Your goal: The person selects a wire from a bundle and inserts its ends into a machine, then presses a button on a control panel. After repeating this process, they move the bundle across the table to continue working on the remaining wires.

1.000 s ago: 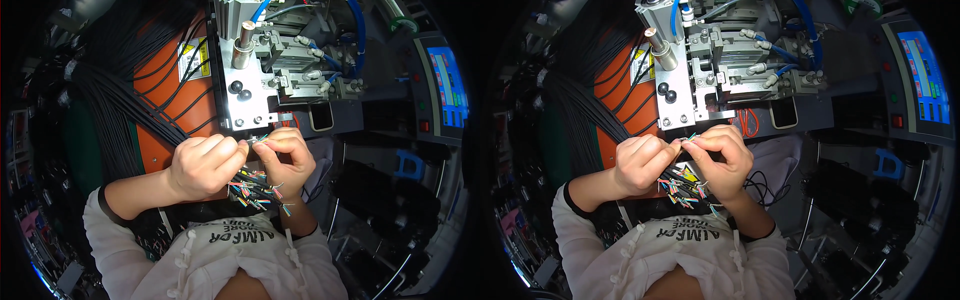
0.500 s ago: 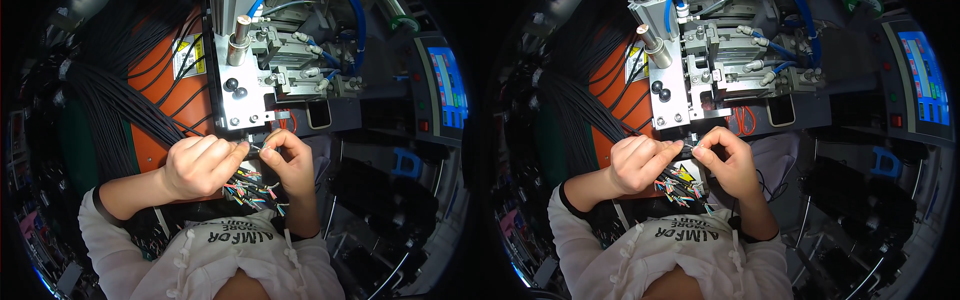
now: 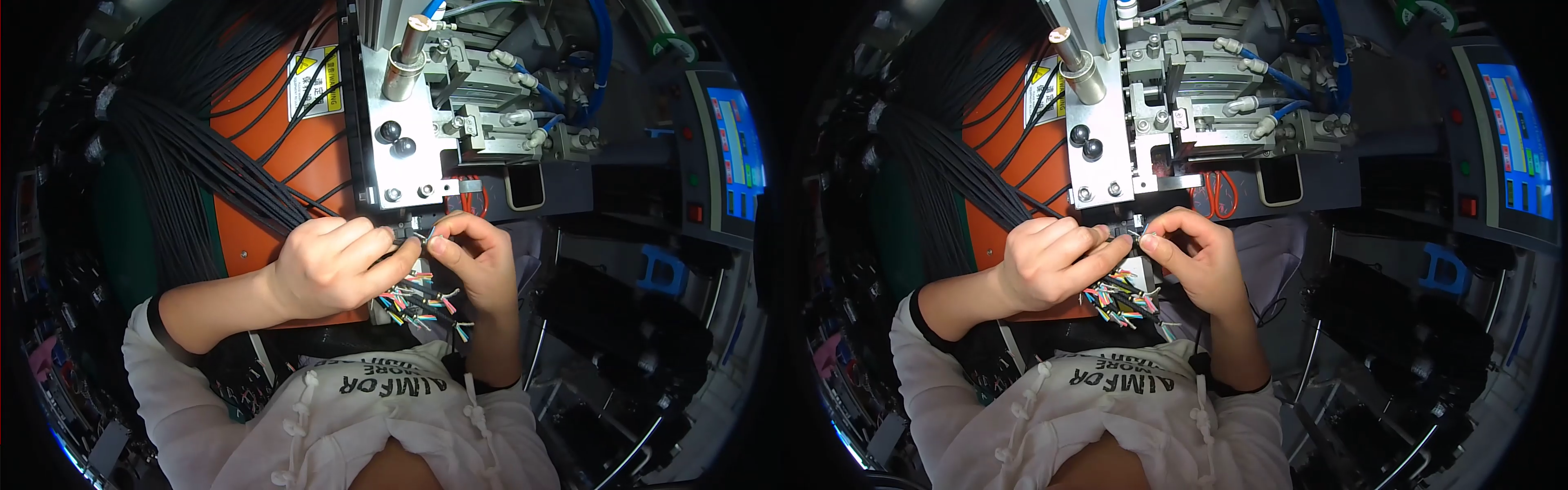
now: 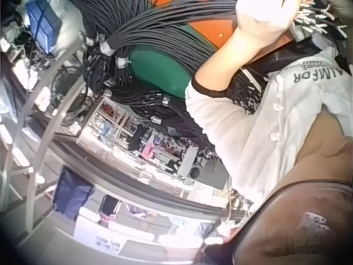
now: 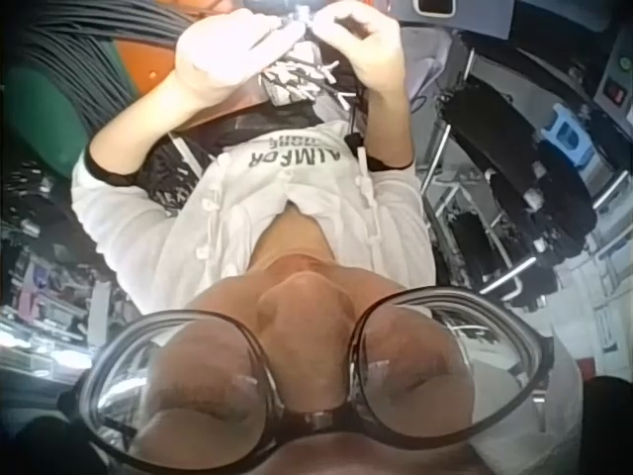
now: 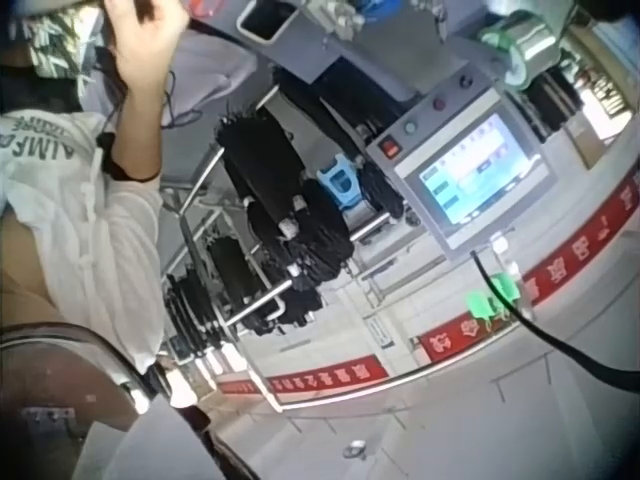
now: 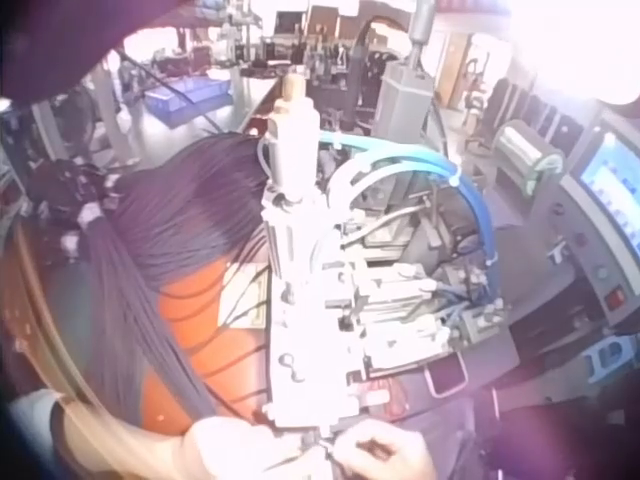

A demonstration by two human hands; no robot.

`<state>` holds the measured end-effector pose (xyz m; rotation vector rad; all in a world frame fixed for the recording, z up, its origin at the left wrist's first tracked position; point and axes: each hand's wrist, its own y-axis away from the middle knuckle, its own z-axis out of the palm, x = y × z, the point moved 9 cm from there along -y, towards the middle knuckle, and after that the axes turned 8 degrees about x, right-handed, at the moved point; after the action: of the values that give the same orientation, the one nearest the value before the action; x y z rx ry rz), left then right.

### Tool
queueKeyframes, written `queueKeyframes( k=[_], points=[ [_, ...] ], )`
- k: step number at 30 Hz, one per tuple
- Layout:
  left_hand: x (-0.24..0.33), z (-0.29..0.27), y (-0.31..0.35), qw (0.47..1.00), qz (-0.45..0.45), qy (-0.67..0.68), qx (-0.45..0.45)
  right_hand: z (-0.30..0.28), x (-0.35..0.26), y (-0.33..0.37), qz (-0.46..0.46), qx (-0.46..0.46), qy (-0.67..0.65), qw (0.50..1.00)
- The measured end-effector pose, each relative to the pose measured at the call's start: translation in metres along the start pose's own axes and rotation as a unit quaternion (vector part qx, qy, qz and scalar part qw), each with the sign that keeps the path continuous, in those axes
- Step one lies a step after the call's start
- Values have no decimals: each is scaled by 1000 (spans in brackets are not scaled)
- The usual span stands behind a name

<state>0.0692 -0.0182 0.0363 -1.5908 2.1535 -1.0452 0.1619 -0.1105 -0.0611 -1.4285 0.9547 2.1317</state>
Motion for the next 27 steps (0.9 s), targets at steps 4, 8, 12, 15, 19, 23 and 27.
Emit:
queueKeyframes(
  k=[4, 8, 12, 15, 19, 23, 27],
  points=[
    [-1, 11, 3, 999, 2, -18, -46, -3, -25, -2, -142, 57, 199, 968],
    [1, 16, 2, 997, 2, -40, -69, 9, -42, 2, -284, 111, 350, 886],
    [0, 21, 6, 993, -23, -62, -102, 19, -47, 8, -341, 135, 424, 828],
    [-1, 23, 4, 992, -40, -72, -100, 20, -44, 6, -327, 129, 454, 819],
    [-1, 23, 2, 991, -47, -68, -101, 18, -43, 8, -386, 154, 401, 817],
    [-1, 24, 1, 991, -26, -64, -111, 4, -26, 0, -313, 169, 319, 879],
    [-1, 24, 0, 993, -22, -56, -98, -15, 10, -12, -150, 174, 150, 961]
  ],
)
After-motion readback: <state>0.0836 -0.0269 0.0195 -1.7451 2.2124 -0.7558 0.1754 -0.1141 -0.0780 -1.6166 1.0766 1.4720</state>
